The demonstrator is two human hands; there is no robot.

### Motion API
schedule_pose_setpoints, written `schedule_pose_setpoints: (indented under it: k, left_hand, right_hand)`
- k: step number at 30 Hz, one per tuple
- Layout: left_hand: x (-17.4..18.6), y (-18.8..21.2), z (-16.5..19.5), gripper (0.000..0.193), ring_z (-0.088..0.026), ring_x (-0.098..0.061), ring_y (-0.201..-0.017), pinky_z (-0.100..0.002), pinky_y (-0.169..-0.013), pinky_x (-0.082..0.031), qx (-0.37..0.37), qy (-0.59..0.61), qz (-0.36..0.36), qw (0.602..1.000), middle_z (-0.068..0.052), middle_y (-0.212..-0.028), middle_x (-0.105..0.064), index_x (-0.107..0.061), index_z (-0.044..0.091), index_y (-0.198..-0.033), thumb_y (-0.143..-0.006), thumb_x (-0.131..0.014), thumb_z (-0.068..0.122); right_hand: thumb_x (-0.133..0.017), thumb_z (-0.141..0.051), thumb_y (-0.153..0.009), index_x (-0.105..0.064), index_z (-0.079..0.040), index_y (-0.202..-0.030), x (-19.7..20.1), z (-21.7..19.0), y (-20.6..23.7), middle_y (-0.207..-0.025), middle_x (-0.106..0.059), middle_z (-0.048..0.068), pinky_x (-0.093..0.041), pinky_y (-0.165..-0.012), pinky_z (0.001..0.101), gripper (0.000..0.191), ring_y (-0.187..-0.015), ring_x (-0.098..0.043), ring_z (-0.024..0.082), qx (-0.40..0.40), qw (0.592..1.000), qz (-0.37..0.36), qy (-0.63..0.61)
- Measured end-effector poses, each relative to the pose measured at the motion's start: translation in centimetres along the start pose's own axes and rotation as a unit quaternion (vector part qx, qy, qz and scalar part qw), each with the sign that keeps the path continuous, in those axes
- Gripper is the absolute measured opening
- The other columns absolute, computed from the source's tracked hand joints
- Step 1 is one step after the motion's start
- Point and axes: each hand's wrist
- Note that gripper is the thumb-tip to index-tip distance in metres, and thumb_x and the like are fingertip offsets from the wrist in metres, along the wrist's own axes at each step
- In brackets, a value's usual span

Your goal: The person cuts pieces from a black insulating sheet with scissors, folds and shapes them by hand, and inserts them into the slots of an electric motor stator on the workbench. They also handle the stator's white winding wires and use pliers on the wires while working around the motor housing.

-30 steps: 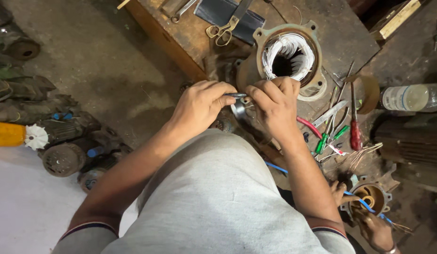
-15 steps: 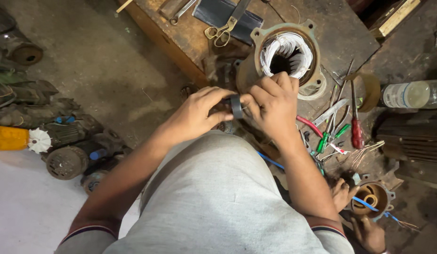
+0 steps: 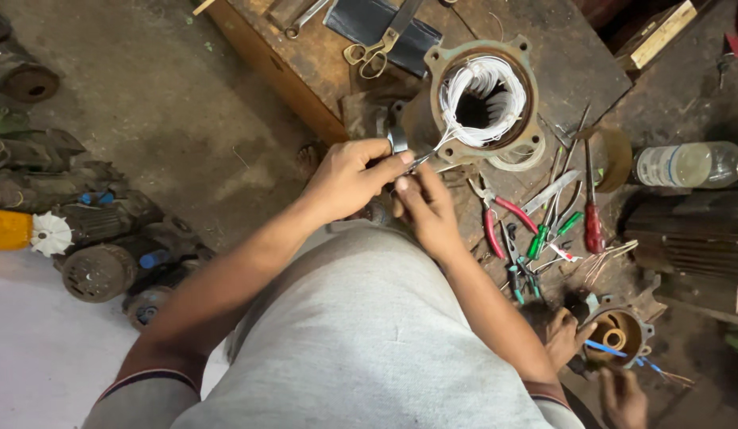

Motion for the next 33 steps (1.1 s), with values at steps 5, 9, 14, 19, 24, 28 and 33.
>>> schedule_pose_setpoints:
  k: [5,9,14,19,24,28,33]
  left_hand:
    - [1.0,0.9,0.4,0.024,-0.033,-0.071,-0.085,-0.040,-0.071,-0.054,-0.124,-0.087,0.025,0.988,-0.015,-0.094,-0.071,-0.069,0.003,-0.105,-0.102,-0.069,0.026]
    - [1.8,1.7,1.1,0.021,-0.036,-0.068,-0.092,-0.042,-0.077,-0.055,-0.227,-0.078,0.062,0.969,-0.015,-0.105,-0.068,-0.067,0.001,-0.115,-0.100,-0.069,0.016]
    - [1.2,1.4,1.9,0.020,-0.036,-0.067,-0.086,-0.045,-0.074,-0.053,-0.221,-0.119,0.063,0.966,-0.014,-0.093,-0.065,-0.071,0.001,-0.101,-0.095,-0.074,0.020]
    - [0.0,-0.6,1.8,0.033,-0.035,-0.067,-0.086,-0.043,-0.074,-0.052,-0.101,-0.115,0.071,0.986,-0.015,-0.091,-0.065,-0.071,0.002,-0.096,-0.104,-0.065,0.034]
    - [-0.1,-1.9,1.4,0.038,-0.035,-0.069,-0.081,-0.044,-0.071,-0.052,-0.065,-0.111,0.024,0.991,-0.016,-0.086,-0.065,-0.070,0.001,-0.089,-0.098,-0.067,0.038]
    - [1.0,-0.6,2.0,0.029,-0.037,-0.066,-0.092,-0.044,-0.079,-0.053,-0.183,-0.151,0.019,0.971,-0.018,-0.100,-0.064,-0.067,-0.003,-0.094,-0.099,-0.071,0.026]
    - [1.4,-0.1,3.2,0.021,-0.031,-0.070,-0.096,-0.040,-0.084,-0.055,-0.240,-0.106,0.042,0.964,-0.012,-0.111,-0.066,-0.071,0.003,-0.109,-0.097,-0.069,0.020]
  right_hand:
    - [-0.062,-0.020,-0.110,-0.067,-0.006,-0.103,0.8,-1.3,0.3,-0.071,-0.060,0.007,-0.042,-0.056,0.0294,0.017,-0.057,-0.060,0.019,0.256,0.875,0.086,0.402]
    - [-0.054,-0.020,-0.108,-0.069,-0.005,-0.095,2.7,-5.1,2.0,-0.055,-0.049,0.000,-0.031,-0.043,0.0263,0.024,-0.043,-0.043,0.012,0.029,0.991,0.040,0.122]
    - [-0.053,-0.012,-0.101,-0.071,-0.007,-0.120,3.0,-7.0,-0.7,-0.058,-0.051,-0.002,-0.034,-0.045,0.0243,0.026,-0.045,-0.043,0.008,-0.064,0.982,-0.034,-0.172]
    - [-0.062,-0.017,-0.109,-0.060,0.002,-0.122,1.4,-4.3,0.1,-0.067,-0.046,-0.003,-0.032,-0.048,0.0240,0.024,-0.054,-0.041,0.007,0.043,0.990,0.133,0.006]
    - [-0.061,-0.022,-0.109,-0.065,-0.005,-0.124,0.7,-1.8,1.2,-0.076,-0.061,0.000,-0.044,-0.057,0.0236,0.023,-0.061,-0.057,0.008,0.129,0.970,0.086,0.189]
    - [-0.058,-0.026,-0.113,-0.068,-0.007,-0.110,2.2,-3.6,1.1,-0.070,-0.061,0.009,-0.039,-0.057,0.0326,0.022,-0.056,-0.060,0.025,0.228,0.836,0.108,0.487]
    - [-0.053,-0.026,-0.107,-0.065,0.002,-0.115,4.9,-8.0,0.0,-0.052,-0.045,-0.001,-0.035,-0.043,0.0276,0.032,-0.039,-0.040,0.012,-0.094,0.979,0.005,-0.180]
Point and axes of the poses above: each hand's wrist, its own y-axis away from the middle knuckle, its own x-axis out of the back of the hand, z = x × y
